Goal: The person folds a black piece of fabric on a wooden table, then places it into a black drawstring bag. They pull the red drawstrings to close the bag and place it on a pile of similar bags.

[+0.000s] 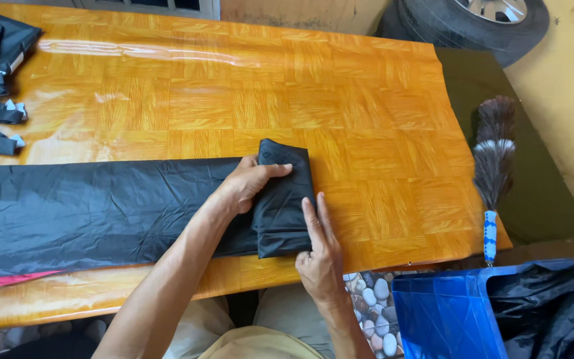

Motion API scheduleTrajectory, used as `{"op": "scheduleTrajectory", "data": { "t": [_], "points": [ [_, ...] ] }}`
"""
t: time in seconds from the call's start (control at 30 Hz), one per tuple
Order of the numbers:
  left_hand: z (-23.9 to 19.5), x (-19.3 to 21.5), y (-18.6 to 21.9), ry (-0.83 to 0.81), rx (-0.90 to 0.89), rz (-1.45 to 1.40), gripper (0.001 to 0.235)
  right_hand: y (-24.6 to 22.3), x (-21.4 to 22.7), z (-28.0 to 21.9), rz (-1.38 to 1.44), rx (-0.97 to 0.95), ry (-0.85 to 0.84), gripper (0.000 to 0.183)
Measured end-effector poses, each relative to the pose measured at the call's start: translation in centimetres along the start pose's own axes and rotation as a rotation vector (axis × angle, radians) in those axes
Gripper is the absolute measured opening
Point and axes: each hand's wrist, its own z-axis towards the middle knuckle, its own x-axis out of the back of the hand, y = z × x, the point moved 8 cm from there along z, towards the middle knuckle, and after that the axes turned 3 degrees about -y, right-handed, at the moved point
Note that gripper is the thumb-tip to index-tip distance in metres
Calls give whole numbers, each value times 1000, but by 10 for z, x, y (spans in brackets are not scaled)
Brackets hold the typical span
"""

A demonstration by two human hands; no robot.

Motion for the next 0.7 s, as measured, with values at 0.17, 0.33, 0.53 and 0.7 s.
{"op": "scheduleTrajectory", "data": {
  "t": [0.17, 0.33, 0.53, 0.7],
  "points": [
    [10, 12, -12, 48, 64, -91, 17, 16, -10, 2, 34, -30, -291, 97],
    [20, 17, -19, 59, 14, -159, 47, 34, 7, 35, 385, -202, -495, 87],
    [21, 12, -20, -27, 5, -211, 41, 78, -45, 93, 265, -188, -338, 63],
    [13, 16, -16, -41, -18, -358, 46, 51, -76, 89, -97, -80, -375, 65]
  ]
}}
